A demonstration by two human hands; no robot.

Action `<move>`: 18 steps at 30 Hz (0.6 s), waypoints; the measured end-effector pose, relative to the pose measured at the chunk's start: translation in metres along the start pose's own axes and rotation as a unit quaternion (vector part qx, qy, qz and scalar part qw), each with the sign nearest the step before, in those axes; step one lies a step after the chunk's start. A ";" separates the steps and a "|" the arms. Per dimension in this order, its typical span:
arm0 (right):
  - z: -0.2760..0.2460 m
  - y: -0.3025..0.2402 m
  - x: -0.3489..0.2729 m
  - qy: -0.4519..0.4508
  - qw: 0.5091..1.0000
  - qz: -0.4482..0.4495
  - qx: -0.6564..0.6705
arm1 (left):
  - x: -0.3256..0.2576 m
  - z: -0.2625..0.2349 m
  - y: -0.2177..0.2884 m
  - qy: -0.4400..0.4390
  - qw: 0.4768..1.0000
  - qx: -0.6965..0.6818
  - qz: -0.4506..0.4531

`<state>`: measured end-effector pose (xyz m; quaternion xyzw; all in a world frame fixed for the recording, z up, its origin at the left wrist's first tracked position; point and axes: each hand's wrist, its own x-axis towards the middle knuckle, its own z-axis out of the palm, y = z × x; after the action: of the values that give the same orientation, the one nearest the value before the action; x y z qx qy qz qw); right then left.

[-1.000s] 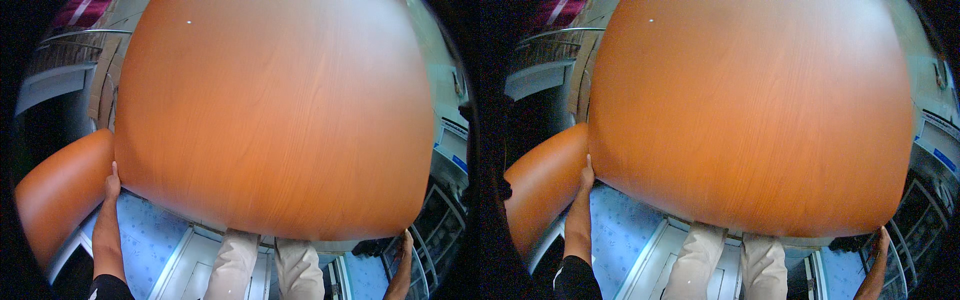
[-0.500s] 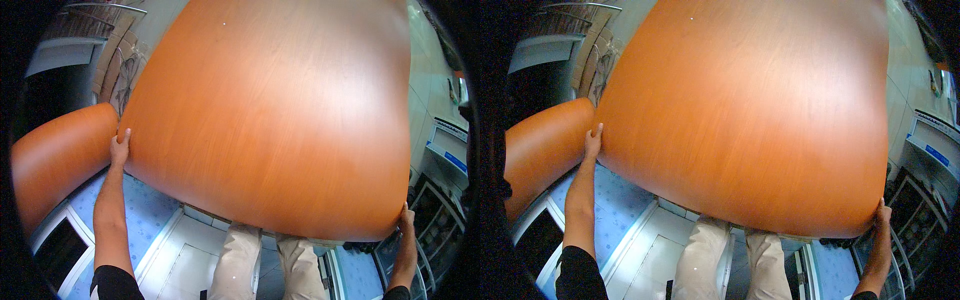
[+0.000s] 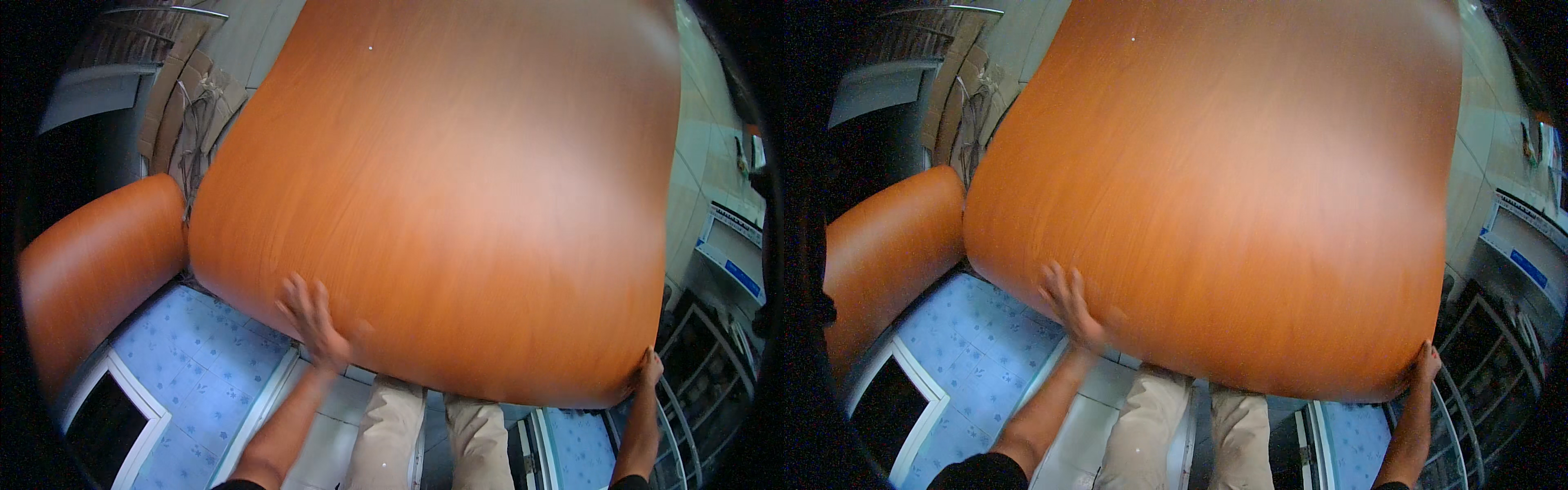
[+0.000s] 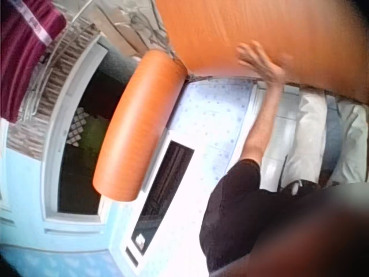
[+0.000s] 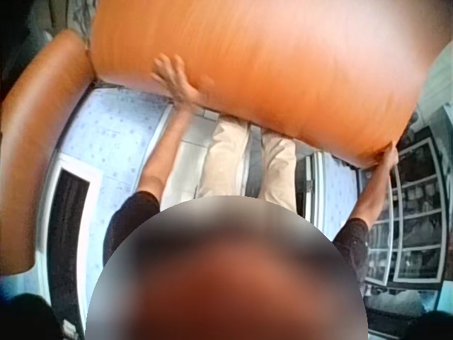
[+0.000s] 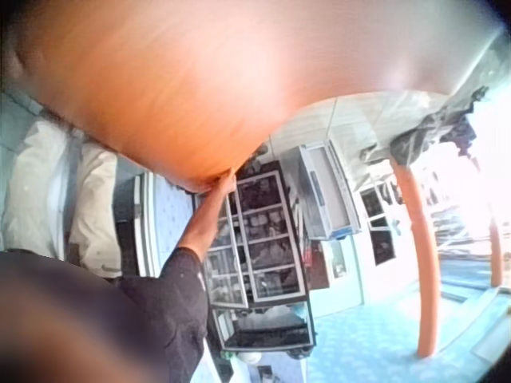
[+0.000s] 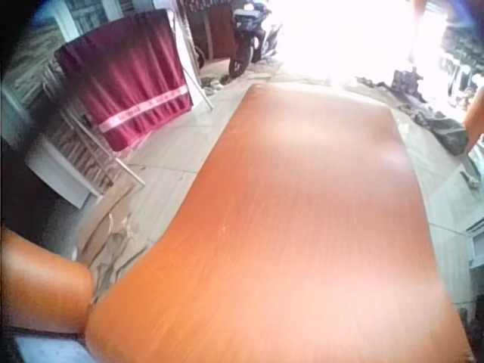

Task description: The person unrolls a large orange and black mat in a tiled room. They use a utility knife to cut the packaging, then unroll the mat and smooth it out on the floor.

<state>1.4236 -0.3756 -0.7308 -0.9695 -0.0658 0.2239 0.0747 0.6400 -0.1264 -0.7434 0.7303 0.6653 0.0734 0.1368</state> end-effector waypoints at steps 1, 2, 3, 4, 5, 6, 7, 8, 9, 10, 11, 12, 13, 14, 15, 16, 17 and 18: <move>-0.006 0.004 -0.008 -0.037 0.999 0.003 0.030 | -0.027 0.000 0.029 -0.027 1.000 -0.009 0.010; -0.008 0.008 -0.019 -0.057 0.997 -0.041 0.042 | -0.045 0.002 0.046 -0.042 0.998 -0.011 0.043; -0.008 0.014 -0.033 -0.060 0.996 -0.046 0.054 | -0.053 0.006 0.049 -0.058 0.998 -0.002 0.020; -0.008 0.016 -0.044 -0.015 1.000 0.012 0.016 | -0.059 0.011 0.053 -0.062 0.998 0.014 0.022; -0.005 0.017 -0.056 0.017 0.996 0.083 -0.023 | -0.061 0.017 0.055 -0.059 0.998 0.028 0.021; -0.001 0.016 -0.067 0.051 0.986 0.145 -0.068 | -0.057 0.022 0.052 -0.058 0.998 0.031 0.024; 0.003 0.014 -0.077 0.050 0.988 0.140 -0.033 | -0.050 0.027 0.049 -0.056 0.998 0.025 0.024; 0.007 0.010 -0.084 0.049 0.991 0.125 -0.008 | -0.040 0.030 0.046 -0.055 0.998 0.022 0.023; 0.009 0.005 -0.087 0.045 0.990 0.132 0.016 | -0.031 0.031 0.045 -0.057 0.998 0.023 0.026; 0.011 -0.002 -0.086 0.054 0.994 0.092 -0.016 | -0.020 0.031 0.044 -0.067 0.997 0.028 0.025; 0.011 -0.010 -0.079 0.059 0.994 0.074 -0.050 | -0.010 0.030 0.044 -0.081 0.996 0.037 0.026; 0.011 -0.018 -0.068 0.067 0.993 0.035 -0.096 | 0.001 0.030 0.045 -0.094 0.994 0.050 0.023; 0.012 -0.024 -0.056 0.065 0.991 0.069 -0.097 | 0.014 0.033 0.045 -0.131 0.990 0.045 0.012; 0.010 -0.031 -0.041 0.066 0.988 0.083 -0.111 | 0.027 0.036 0.045 -0.170 0.984 0.044 -0.004; 0.008 -0.036 -0.027 0.064 0.987 0.081 -0.120 | 0.039 0.041 0.045 -0.202 0.978 0.052 -0.019; 0.007 -0.038 -0.017 0.055 0.989 0.083 -0.109 | 0.050 0.048 0.046 -0.185 0.982 0.048 -0.003; 0.009 -0.040 -0.008 0.043 0.992 0.068 -0.094 | 0.060 0.055 0.046 -0.196 0.980 0.044 -0.005; 0.010 -0.043 -0.001 0.036 0.992 0.072 -0.093 | 0.068 0.063 0.046 -0.202 0.978 0.046 -0.005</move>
<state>1.4144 -0.3328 -0.7314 -0.9818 -0.0138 0.1870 -0.0298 0.7089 -0.0686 -0.7948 0.7322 0.6305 -0.1070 0.2345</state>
